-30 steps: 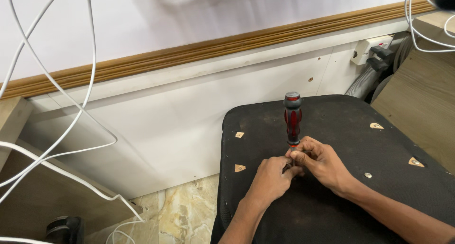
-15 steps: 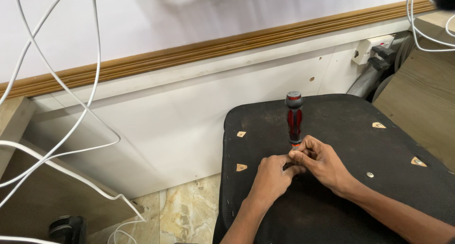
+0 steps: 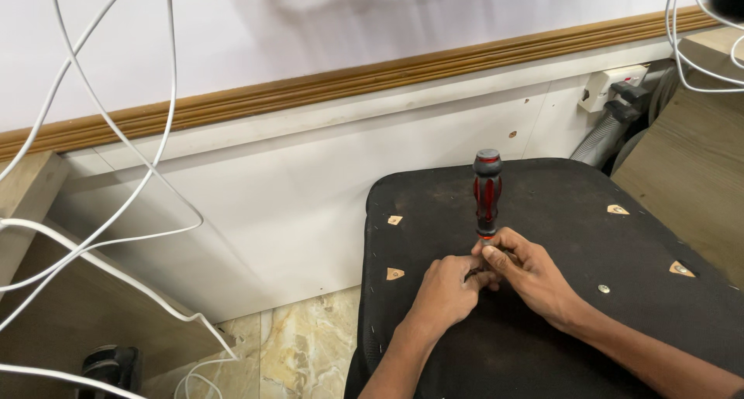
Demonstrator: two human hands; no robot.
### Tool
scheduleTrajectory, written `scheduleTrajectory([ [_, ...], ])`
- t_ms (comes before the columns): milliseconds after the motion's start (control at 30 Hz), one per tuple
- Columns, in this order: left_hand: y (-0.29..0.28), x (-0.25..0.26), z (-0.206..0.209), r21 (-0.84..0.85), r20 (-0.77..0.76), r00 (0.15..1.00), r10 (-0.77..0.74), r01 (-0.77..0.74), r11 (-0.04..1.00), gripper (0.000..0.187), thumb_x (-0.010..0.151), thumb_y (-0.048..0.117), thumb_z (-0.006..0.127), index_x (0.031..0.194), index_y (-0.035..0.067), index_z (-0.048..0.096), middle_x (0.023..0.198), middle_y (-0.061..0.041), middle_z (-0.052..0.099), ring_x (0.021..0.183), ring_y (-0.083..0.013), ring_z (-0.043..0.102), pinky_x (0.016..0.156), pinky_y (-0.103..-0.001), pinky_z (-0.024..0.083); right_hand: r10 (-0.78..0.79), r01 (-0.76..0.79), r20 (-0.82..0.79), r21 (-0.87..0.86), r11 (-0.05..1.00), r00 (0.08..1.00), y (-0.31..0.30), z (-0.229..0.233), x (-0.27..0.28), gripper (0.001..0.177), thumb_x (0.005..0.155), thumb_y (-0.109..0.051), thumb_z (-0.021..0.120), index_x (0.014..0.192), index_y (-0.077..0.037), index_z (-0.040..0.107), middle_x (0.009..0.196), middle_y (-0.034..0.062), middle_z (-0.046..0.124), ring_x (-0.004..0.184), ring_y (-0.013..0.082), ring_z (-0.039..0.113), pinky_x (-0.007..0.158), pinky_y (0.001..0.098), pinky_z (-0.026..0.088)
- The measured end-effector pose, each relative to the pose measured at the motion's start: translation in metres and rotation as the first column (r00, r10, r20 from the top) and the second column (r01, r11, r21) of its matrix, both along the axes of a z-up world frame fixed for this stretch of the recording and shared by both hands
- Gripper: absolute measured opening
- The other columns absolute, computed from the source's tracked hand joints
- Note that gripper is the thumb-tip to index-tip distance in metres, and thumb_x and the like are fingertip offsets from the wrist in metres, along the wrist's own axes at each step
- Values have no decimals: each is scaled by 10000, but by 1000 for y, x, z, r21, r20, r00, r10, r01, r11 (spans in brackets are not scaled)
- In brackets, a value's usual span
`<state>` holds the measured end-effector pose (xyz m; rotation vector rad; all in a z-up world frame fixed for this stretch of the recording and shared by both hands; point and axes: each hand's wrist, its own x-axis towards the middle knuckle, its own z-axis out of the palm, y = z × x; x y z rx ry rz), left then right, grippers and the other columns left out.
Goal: The person uses a screwdriver to tighten screws into metal brackets on the underside of an overturned chair seat. The person works on multiple brackets in sequence, securing each screw until it is flush with the bracket.
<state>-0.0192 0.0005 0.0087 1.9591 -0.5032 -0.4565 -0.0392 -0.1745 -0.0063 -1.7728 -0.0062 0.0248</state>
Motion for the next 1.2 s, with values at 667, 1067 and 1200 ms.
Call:
scheduleTrajectory([
  [667,32,-11,-3,-16,39,998,50,-49,999,206,979,180,623,1040,39,761,916,-99,782,878,-212,762,836,-359,587,37,-37,-7,-10,999,999,29,-8,7,141,979,-186,598,931,-57,624,752,44,621,636,123,565,613,303,533],
  [1067,36,-9,-5,-25,35,999,26,-25,999,217,982,187,620,1073,43,755,931,-103,784,880,-210,767,843,-355,589,4,-4,0,-70,998,1000,34,-8,6,139,971,-201,605,952,-68,640,758,36,626,647,121,562,617,300,516],
  [1200,35,-11,-2,19,-7,999,42,-41,999,209,974,204,656,1071,49,757,884,-120,768,839,-228,760,828,-361,589,-21,19,-11,-97,995,1000,32,-10,6,136,969,-198,612,949,-67,643,781,36,646,678,118,579,636,301,517],
])
